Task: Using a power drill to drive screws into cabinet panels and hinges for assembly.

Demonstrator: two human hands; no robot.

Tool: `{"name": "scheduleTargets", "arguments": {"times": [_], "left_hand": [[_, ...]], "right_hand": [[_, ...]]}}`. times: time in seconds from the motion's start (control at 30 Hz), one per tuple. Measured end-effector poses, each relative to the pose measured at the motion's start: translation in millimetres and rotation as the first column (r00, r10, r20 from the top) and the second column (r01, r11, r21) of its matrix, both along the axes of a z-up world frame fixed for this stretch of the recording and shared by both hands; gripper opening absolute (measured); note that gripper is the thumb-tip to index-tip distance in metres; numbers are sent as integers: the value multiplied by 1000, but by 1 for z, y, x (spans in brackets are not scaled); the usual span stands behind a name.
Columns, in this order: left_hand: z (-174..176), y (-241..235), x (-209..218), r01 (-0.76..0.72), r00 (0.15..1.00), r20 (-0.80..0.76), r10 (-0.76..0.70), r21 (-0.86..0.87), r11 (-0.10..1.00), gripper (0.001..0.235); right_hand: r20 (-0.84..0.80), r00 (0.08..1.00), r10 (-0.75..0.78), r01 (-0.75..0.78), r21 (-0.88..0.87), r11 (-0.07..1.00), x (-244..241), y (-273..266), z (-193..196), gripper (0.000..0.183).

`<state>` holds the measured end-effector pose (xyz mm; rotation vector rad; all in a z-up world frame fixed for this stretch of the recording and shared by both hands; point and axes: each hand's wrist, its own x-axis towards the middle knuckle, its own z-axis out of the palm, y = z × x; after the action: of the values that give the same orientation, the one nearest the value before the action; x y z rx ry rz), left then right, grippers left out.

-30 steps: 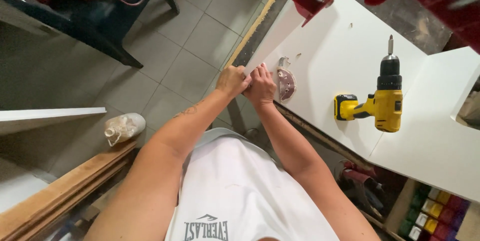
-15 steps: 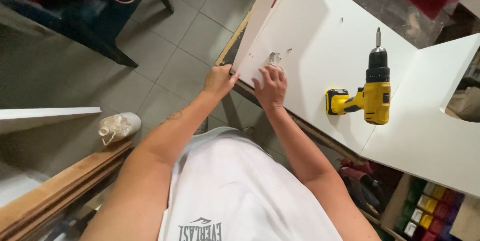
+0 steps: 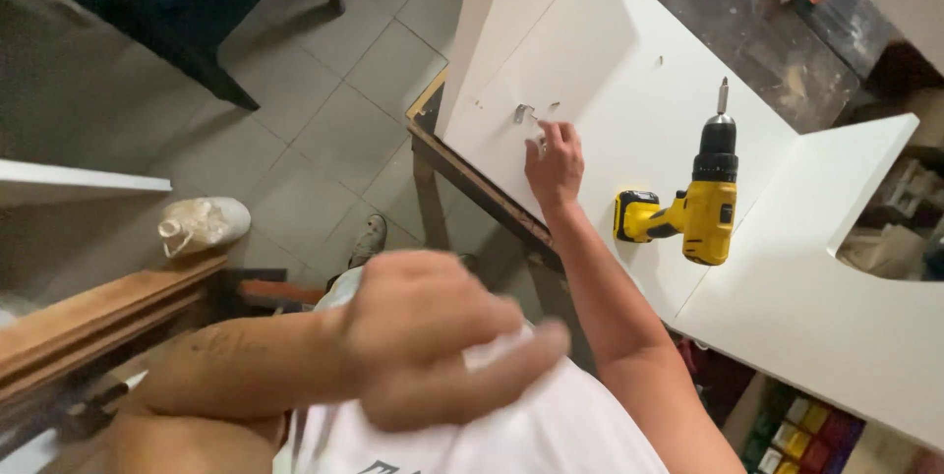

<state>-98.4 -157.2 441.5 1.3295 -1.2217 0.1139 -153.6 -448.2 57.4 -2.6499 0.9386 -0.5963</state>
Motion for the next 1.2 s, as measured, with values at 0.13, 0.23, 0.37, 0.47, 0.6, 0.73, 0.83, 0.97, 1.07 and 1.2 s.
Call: {"name": "scheduleTargets", "arguments": {"times": [0.13,0.23,0.37,0.47,0.6,0.73,0.83,0.97,1.07,1.2], "left_hand": [[17,69,-59,-518,855,166,491,291,804,22],[-151,146,-59,481,824,192,-533,260,837,31],[-123,158,-72,346,899,184,-398,260,901,29],[-100,167,-69,216,944,189,-271,269,939,27],[-69,169,-53,44,978,182,-98,279,959,27],[-47,182,-22,-138,984,154,93,311,940,29],[-32,189,4,-243,969,124,212,349,905,31],[-54,164,66,-234,949,194,250,-104,967,28],[-114,160,53,-366,920,140,367,-28,930,21],[-148,156,34,-330,943,-7,333,118,936,18]], "right_hand": [[-178,976,128,-101,152,983,42,-29,0,50],[-171,965,197,-169,165,972,54,-48,-22,33],[-178,946,272,-248,144,958,56,-47,-23,22],[-155,917,367,-368,24,930,60,-41,-24,16],[-150,884,442,-457,-84,886,67,-35,-21,19],[-173,843,509,-530,-111,840,74,-20,-15,15],[-170,962,214,-224,-43,974,66,3,-8,17],[-73,936,344,-352,-201,914,32,43,-12,11],[-239,918,315,-355,-144,924,26,55,-16,41],[-205,926,316,-353,-180,918,34,46,-42,53]]}}
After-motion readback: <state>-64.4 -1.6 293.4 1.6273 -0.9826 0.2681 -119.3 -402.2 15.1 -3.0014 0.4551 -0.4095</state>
